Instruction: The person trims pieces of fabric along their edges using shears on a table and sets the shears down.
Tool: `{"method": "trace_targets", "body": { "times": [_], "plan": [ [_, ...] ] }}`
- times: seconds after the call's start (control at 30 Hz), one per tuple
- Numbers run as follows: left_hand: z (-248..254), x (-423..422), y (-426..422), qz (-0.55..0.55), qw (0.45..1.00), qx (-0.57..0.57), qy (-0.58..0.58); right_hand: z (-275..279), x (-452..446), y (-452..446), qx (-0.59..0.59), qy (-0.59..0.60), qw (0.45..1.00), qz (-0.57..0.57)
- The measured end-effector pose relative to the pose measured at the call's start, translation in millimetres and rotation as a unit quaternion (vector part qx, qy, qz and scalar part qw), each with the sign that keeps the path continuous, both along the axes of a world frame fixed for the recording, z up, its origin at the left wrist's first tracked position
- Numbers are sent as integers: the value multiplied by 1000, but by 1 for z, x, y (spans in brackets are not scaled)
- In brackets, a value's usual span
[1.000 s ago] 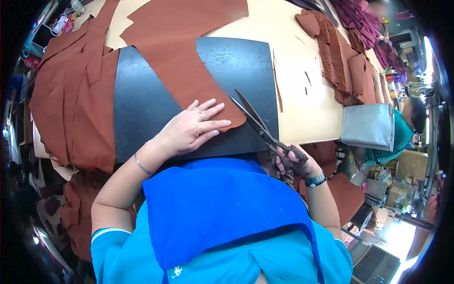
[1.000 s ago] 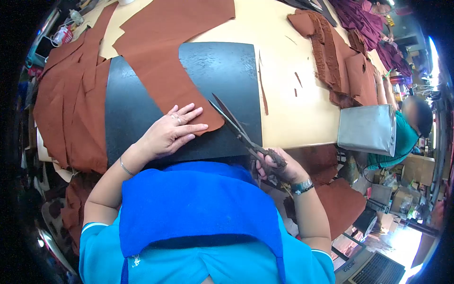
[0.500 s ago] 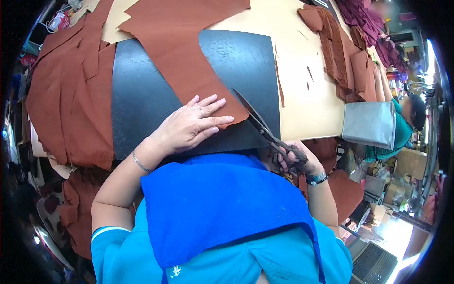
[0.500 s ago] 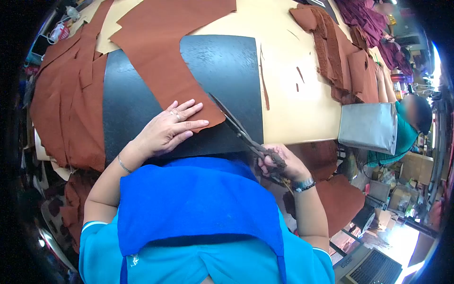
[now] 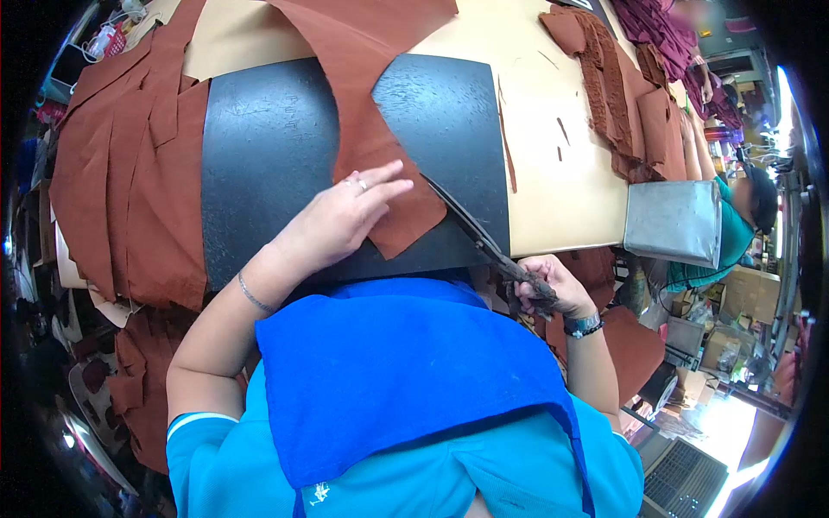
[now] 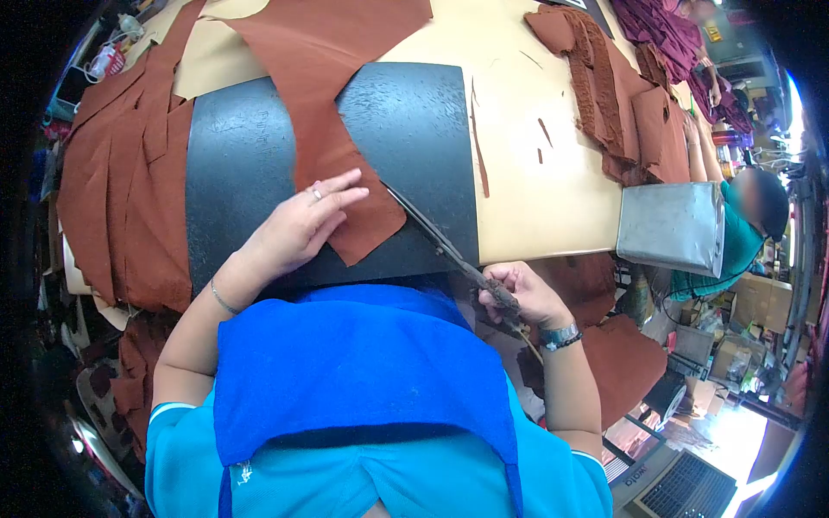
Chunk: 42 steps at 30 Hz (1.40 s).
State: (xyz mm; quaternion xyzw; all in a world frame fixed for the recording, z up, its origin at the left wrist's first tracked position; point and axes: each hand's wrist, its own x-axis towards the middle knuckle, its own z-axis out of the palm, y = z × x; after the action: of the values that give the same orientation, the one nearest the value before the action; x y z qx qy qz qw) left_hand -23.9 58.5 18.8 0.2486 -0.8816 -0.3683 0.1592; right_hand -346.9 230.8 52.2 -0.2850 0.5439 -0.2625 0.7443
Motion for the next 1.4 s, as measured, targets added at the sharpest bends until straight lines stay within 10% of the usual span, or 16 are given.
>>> {"method": "trace_targets", "body": {
  "times": [0.2,0.43,1.4],
  "plan": [
    [14,-1,-19,158,948,-210,-179,-2,23,-4,-20,-34,999,-29],
    [2,-1,-14,200,904,-192,-326,-9,44,-7,-40,-30,997,-59],
    [8,0,21,213,905,-216,-300,-7,57,-26,-45,-22,998,-33]
  ]
}}
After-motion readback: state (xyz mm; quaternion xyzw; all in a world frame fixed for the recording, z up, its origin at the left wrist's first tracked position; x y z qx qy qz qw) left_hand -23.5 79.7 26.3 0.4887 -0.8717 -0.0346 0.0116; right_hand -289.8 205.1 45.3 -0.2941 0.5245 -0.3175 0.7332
